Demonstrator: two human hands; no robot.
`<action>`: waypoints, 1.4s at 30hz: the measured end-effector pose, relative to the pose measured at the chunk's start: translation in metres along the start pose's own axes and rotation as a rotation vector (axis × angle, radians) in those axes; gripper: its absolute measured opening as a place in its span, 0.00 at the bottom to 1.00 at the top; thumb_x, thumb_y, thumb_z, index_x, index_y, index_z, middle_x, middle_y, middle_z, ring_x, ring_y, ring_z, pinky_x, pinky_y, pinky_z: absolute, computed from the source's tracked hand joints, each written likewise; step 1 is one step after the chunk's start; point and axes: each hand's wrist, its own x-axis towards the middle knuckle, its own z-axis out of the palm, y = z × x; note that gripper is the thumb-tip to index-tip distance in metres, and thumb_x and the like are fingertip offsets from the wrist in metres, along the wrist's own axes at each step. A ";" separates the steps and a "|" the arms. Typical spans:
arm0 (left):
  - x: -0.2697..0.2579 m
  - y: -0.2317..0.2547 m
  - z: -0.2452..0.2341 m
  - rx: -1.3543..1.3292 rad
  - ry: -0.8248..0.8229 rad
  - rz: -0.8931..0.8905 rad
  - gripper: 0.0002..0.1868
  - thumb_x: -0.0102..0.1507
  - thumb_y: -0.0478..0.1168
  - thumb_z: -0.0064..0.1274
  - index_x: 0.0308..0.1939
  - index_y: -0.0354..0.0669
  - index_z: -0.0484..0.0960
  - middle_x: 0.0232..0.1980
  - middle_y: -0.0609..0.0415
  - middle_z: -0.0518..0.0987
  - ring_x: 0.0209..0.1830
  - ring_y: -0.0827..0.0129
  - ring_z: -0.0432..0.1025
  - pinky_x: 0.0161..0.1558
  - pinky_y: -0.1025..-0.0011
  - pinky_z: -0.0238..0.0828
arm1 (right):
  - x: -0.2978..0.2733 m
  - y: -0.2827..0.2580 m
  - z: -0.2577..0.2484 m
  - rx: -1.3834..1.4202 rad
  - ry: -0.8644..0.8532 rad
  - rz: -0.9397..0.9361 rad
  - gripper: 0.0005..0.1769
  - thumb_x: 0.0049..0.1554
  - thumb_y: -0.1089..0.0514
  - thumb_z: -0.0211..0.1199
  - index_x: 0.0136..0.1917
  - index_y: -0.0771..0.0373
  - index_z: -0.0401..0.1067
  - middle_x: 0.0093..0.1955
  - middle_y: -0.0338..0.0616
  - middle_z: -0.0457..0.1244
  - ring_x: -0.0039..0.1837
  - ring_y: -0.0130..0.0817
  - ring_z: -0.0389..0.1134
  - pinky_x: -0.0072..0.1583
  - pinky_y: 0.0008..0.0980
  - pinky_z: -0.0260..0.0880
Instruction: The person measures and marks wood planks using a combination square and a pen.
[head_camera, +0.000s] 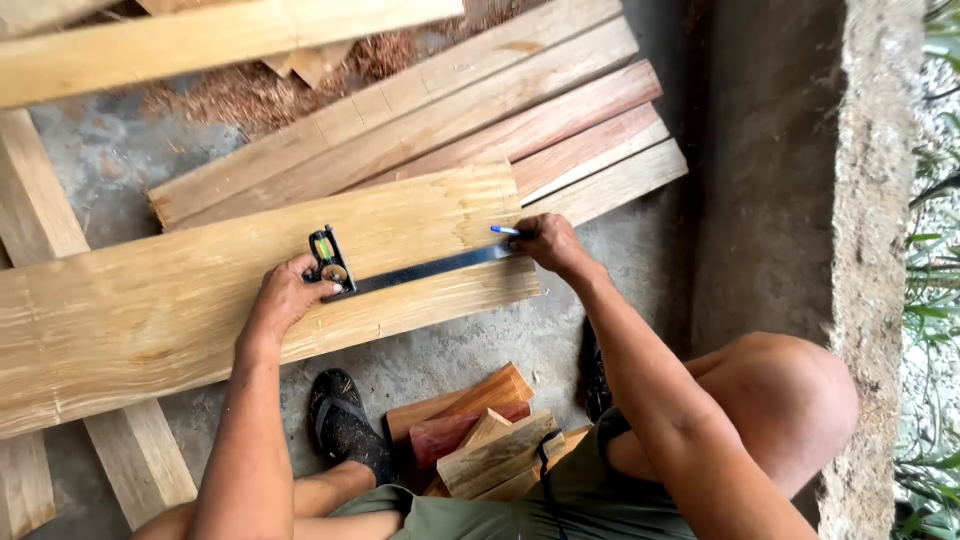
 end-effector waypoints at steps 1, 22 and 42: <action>-0.003 -0.007 0.005 0.003 0.005 0.002 0.18 0.52 0.43 0.70 0.41 0.39 0.84 0.37 0.49 0.85 0.36 0.66 0.77 0.43 0.64 0.72 | -0.005 0.004 0.006 0.002 0.003 -0.005 0.10 0.54 0.56 0.72 0.51 0.54 0.83 0.40 0.43 0.73 0.41 0.34 0.71 0.46 0.38 0.71; 0.014 -0.047 0.027 -0.143 0.109 0.209 0.16 0.52 0.35 0.70 0.38 0.36 0.80 0.36 0.50 0.82 0.37 0.68 0.74 0.42 0.67 0.73 | -0.009 0.022 0.035 0.237 0.178 -0.151 0.15 0.52 0.61 0.69 0.54 0.59 0.80 0.44 0.45 0.72 0.43 0.31 0.74 0.47 0.35 0.74; -0.021 -0.002 0.024 -0.022 0.185 0.176 0.19 0.53 0.37 0.68 0.44 0.38 0.78 0.47 0.45 0.82 0.52 0.53 0.76 0.54 0.55 0.73 | -0.079 -0.073 0.134 0.403 0.034 -0.112 0.31 0.62 0.36 0.57 0.63 0.62 0.73 0.54 0.53 0.72 0.49 0.34 0.76 0.45 0.33 0.81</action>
